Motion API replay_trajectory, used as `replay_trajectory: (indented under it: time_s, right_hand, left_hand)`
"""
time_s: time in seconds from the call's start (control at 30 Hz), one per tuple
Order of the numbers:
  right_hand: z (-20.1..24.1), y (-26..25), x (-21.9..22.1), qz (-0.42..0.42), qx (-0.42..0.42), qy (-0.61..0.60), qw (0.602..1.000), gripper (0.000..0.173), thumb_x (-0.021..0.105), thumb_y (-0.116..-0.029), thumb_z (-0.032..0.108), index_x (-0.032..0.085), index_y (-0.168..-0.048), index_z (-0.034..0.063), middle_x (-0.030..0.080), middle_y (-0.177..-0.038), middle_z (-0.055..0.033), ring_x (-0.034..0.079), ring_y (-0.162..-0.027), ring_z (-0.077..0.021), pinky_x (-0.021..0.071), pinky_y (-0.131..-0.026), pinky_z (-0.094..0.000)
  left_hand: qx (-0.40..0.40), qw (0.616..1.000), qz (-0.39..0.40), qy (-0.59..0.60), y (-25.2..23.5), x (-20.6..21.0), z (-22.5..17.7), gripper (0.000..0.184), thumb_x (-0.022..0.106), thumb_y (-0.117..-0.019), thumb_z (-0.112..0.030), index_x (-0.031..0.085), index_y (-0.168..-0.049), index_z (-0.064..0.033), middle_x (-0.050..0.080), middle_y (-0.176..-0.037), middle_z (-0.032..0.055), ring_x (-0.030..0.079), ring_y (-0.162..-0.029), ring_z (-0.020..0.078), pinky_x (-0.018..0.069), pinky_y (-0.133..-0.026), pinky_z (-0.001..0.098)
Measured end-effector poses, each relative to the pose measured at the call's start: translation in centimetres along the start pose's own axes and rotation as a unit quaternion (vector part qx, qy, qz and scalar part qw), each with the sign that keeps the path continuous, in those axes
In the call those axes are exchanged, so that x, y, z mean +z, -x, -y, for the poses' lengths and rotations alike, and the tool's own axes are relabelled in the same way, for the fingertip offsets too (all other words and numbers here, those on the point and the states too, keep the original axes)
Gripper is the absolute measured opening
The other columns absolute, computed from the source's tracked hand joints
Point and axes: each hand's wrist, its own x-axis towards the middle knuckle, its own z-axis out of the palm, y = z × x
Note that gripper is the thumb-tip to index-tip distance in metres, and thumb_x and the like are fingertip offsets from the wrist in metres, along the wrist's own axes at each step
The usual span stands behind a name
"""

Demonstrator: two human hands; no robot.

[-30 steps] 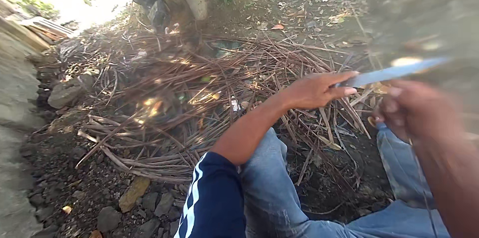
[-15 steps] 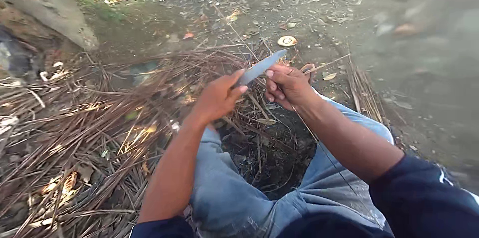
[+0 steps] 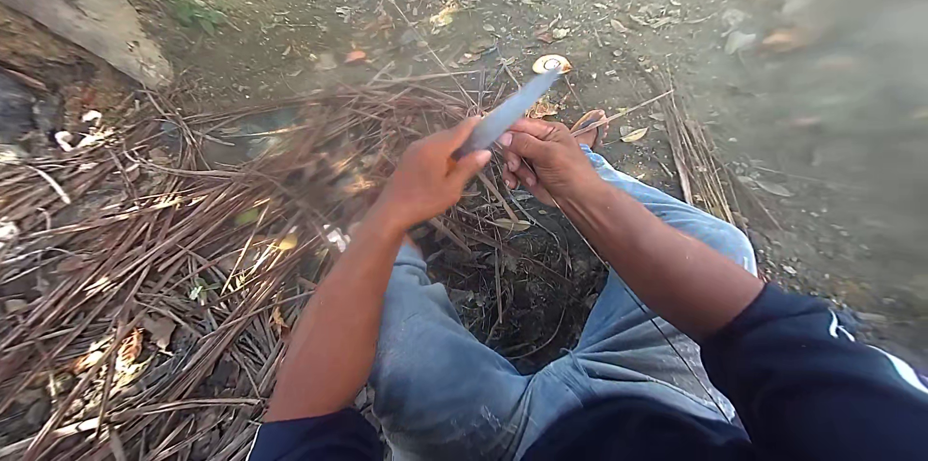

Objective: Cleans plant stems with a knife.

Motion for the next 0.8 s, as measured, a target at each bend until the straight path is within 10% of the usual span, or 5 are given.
replay_trajectory:
  time_s: [0.23, 0.47, 0.8]
  right_hand:
    - [-0.1, 0.1, 0.1, 0.003, 0.009, 0.028, 1.000, 0.027, 0.054, -0.1025, 0.005, 0.068, -0.124, -0.0018, 0.059, -0.063, 0.0034, 0.052, -0.047, -0.0037, 0.0506, -0.047, -0.0199]
    - [-0.7, 1.5, -0.3, 0.047, 0.052, 0.040, 0.997, 0.035, 0.052, -0.1046, 0.010, 0.063, -0.136, 0.0007, 0.061, -0.063, -0.0011, 0.055, -0.046, -0.0071, 0.0532, -0.047, -0.0231]
    - [-1.1, 2.7, -2.0, 0.056, 0.035, -0.042, 0.997, 0.033, 0.046, -0.1072, 0.016, 0.064, -0.134, 0.0086, 0.050, -0.059, 0.0016, 0.044, -0.041, -0.0036, 0.0463, -0.043, -0.0191]
  left_hand:
    - [-0.129, 0.982, 0.040, 0.130, 0.0, -1.0, -0.7, 0.051, 0.051, -0.1081, -0.030, 0.043, -0.156, -0.0144, 0.061, -0.086, 0.0074, 0.054, -0.055, 0.0129, 0.0502, -0.051, 0.0302]
    - [-0.138, 0.964, -0.006, 0.227, -0.2, -0.9, 0.5, 0.052, 0.052, -0.1074, -0.028, 0.042, -0.157, -0.0177, 0.058, -0.081, 0.0035, 0.050, -0.051, 0.0097, 0.0460, -0.045, 0.0240]
    - [0.012, 1.000, -0.002, -0.018, 0.6, -0.2, 1.2, 0.049, 0.052, -0.1067, -0.031, 0.052, -0.149, -0.0061, 0.071, -0.115, 0.0156, 0.070, -0.094, 0.0216, 0.0570, -0.087, 0.0435]
